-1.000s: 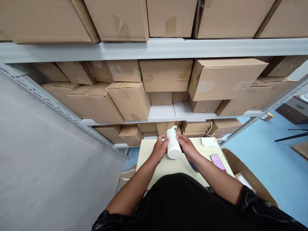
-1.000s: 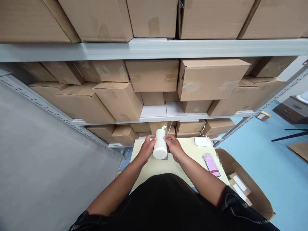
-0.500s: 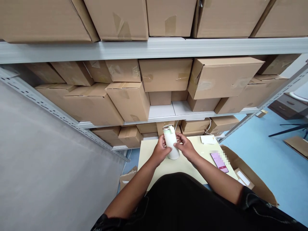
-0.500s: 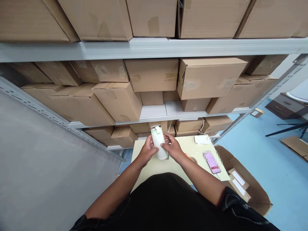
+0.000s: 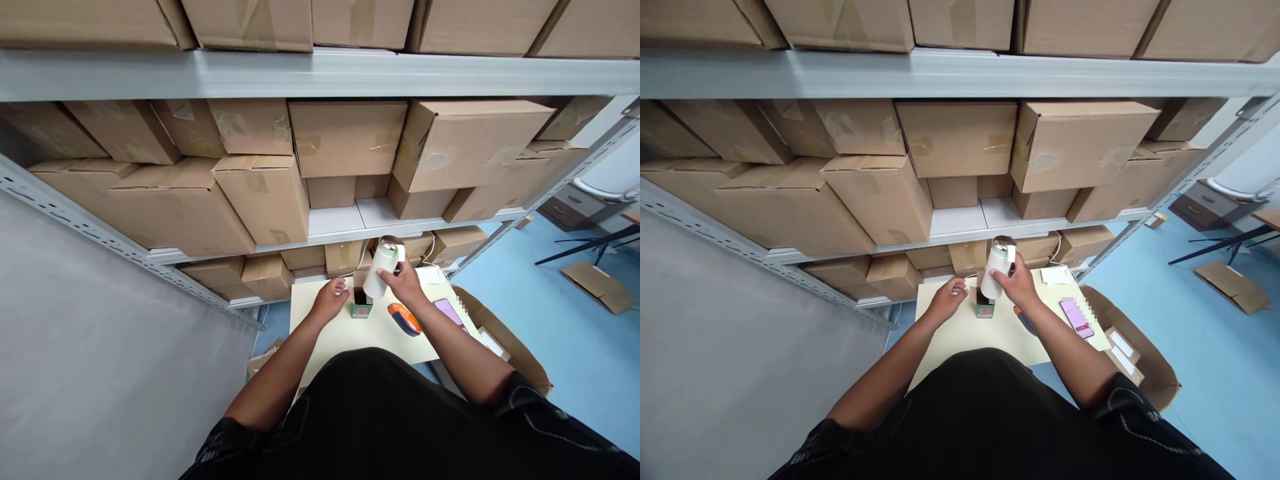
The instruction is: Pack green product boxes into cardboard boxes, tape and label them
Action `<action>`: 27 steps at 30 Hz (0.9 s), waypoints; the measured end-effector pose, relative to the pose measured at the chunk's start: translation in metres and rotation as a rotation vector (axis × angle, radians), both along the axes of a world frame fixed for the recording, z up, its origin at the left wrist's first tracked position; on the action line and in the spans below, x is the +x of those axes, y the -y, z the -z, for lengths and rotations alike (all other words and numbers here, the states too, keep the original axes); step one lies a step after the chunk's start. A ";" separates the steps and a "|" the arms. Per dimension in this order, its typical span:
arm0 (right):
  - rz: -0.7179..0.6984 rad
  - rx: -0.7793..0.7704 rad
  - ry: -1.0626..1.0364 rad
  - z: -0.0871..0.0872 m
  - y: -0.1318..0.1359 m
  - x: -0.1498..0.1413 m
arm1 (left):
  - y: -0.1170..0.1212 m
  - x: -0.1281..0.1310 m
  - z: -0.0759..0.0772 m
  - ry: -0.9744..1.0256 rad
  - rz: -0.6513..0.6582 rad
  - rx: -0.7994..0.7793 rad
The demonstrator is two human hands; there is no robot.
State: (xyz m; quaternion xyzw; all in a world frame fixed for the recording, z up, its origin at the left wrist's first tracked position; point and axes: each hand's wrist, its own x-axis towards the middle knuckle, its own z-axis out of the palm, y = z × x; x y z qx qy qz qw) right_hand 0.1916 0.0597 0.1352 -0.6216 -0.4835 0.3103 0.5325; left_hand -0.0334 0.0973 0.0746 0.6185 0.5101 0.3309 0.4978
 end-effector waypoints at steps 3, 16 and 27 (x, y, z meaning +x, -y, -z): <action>0.014 -0.017 0.005 0.005 -0.003 0.008 | -0.003 0.000 0.032 -0.145 0.029 -0.009; -0.132 -0.248 0.128 0.078 -0.030 0.008 | -0.020 0.032 0.086 -0.275 -0.003 -0.128; -0.330 -0.200 0.371 0.091 -0.028 0.012 | -0.018 0.038 0.105 -0.271 -0.002 -0.221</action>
